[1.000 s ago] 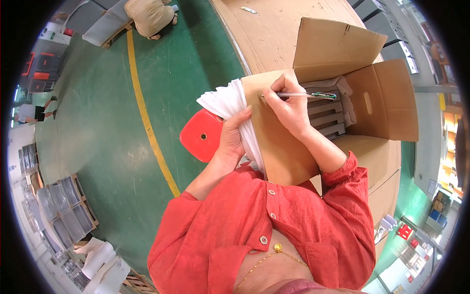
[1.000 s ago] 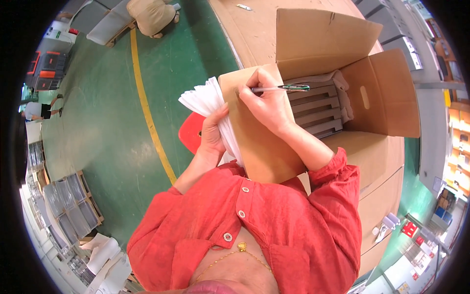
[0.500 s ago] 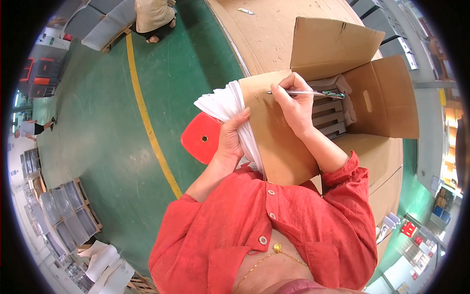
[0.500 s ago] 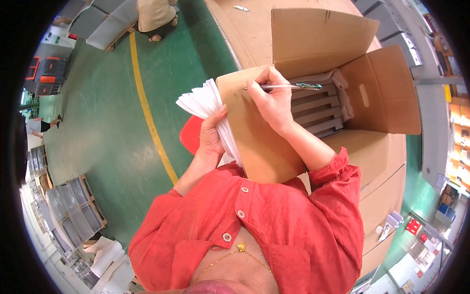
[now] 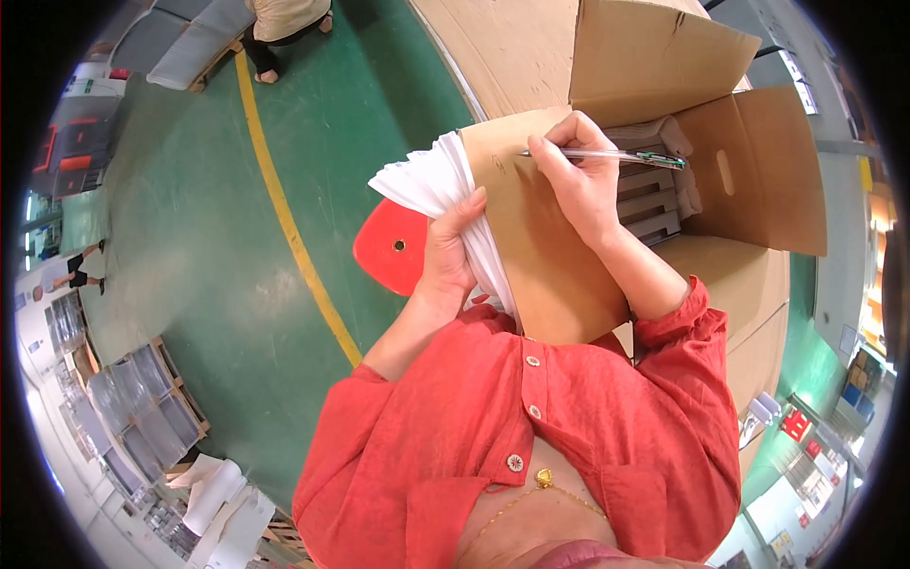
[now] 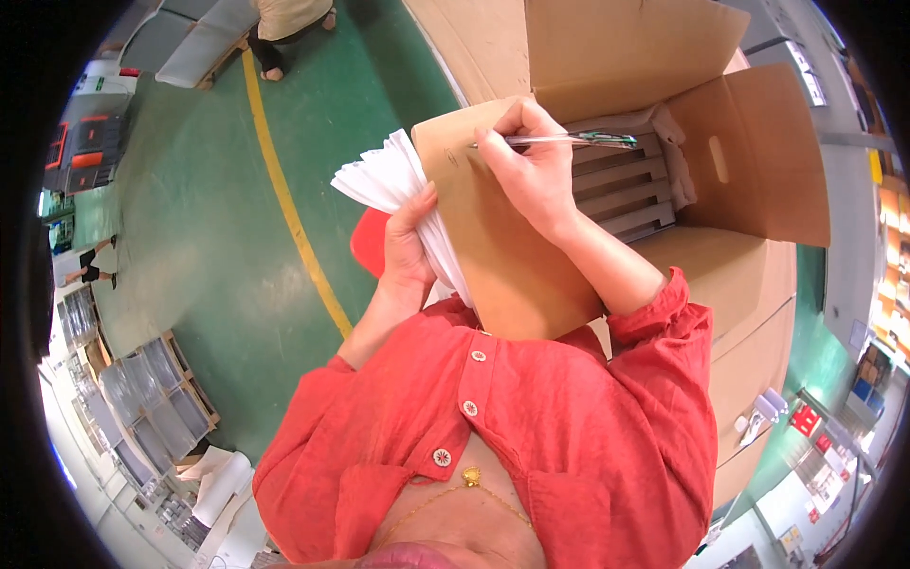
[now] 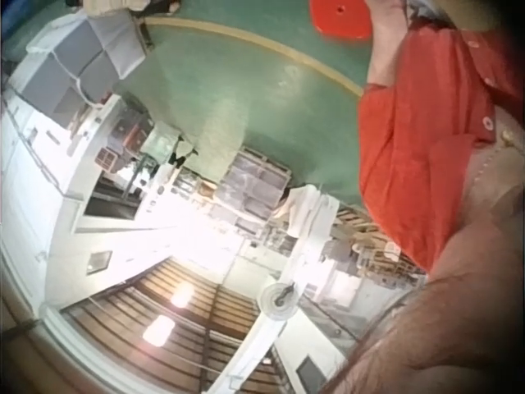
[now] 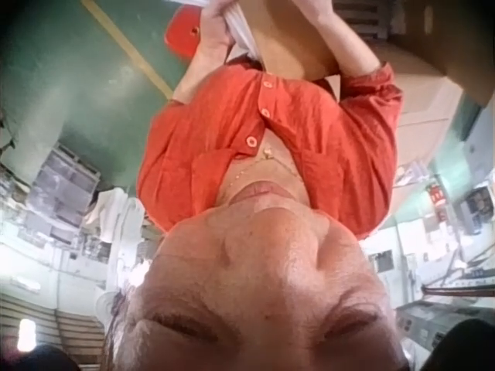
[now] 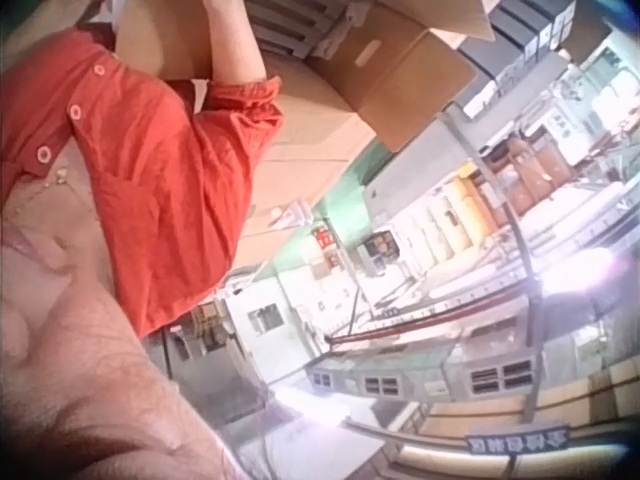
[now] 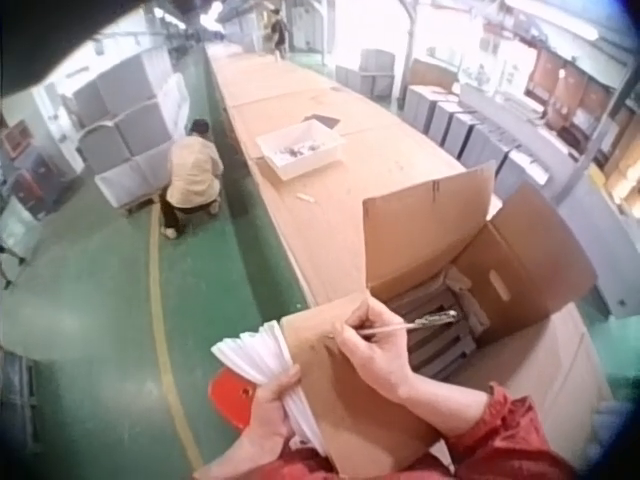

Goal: The person packs metal brackets into a cardboard box, then cuts foam padding with scissors to fit inside the box, and writes notes on the box with a pen.

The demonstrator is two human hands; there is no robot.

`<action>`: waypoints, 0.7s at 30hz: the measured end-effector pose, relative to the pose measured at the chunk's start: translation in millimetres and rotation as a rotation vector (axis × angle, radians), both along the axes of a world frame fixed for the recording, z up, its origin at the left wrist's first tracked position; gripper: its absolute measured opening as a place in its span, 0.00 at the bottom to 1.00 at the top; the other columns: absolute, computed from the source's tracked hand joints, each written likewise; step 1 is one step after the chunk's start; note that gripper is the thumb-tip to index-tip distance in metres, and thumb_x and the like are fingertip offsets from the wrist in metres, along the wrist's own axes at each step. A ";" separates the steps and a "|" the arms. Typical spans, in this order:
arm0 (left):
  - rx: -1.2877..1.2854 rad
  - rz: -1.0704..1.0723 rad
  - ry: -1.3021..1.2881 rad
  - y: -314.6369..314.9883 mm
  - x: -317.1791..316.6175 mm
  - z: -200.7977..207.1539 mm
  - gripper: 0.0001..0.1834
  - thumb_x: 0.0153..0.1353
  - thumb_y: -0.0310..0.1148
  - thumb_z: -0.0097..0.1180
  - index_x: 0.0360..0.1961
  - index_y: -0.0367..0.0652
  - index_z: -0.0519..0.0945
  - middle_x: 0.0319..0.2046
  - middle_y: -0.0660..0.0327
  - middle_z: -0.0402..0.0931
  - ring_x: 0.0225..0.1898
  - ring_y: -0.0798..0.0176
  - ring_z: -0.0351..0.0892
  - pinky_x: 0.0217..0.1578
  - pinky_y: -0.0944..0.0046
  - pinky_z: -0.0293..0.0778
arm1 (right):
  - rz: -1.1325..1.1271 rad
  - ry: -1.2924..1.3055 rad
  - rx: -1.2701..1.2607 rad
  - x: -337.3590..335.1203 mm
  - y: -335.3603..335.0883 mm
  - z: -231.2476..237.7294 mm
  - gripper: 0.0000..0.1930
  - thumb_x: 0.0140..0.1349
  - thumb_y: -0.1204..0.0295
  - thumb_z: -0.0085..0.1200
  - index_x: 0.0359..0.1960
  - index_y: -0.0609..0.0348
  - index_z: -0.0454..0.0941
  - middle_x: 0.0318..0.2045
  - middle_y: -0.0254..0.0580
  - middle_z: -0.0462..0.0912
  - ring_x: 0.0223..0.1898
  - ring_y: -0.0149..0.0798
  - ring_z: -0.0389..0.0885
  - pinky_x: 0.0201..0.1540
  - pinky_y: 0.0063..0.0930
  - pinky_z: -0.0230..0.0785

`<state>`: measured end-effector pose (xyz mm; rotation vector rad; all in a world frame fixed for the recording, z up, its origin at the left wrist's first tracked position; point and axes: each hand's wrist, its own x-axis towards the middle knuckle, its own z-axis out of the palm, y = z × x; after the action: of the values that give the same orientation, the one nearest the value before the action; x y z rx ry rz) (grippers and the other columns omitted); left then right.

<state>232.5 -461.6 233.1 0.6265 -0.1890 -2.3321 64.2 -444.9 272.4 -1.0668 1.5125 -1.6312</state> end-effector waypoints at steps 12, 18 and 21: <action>0.049 0.030 -0.044 0.0 1.2 -3.4 0.25 0.60 0.26 0.58 0.59 0.34 0.70 0.51 0.51 0.77 0.51 0.54 0.79 0.55 0.55 0.76 | 0.071 0.096 0.045 -1.5 0.2 -3.6 0.11 0.59 0.78 0.59 0.25 0.60 0.67 0.20 0.27 0.71 0.23 0.18 0.66 0.24 0.18 0.60; 0.049 0.013 -0.020 -0.6 0.6 -1.0 0.26 0.59 0.26 0.58 0.59 0.34 0.70 0.51 0.51 0.77 0.51 0.53 0.79 0.55 0.54 0.75 | 0.105 0.089 0.015 -3.5 0.8 -6.9 0.11 0.58 0.78 0.59 0.25 0.61 0.67 0.20 0.28 0.71 0.23 0.19 0.66 0.24 0.18 0.60; 0.044 0.012 -0.023 -0.5 0.6 -0.8 0.25 0.59 0.26 0.57 0.59 0.34 0.70 0.51 0.51 0.77 0.51 0.54 0.79 0.55 0.54 0.75 | 0.057 0.085 -0.014 -1.9 0.8 -4.1 0.11 0.58 0.79 0.59 0.24 0.61 0.67 0.20 0.28 0.71 0.22 0.19 0.66 0.23 0.18 0.60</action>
<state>233.1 -462.2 232.4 0.6746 -0.1441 -2.3244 62.3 -444.1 268.3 -1.1893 1.5132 -1.5771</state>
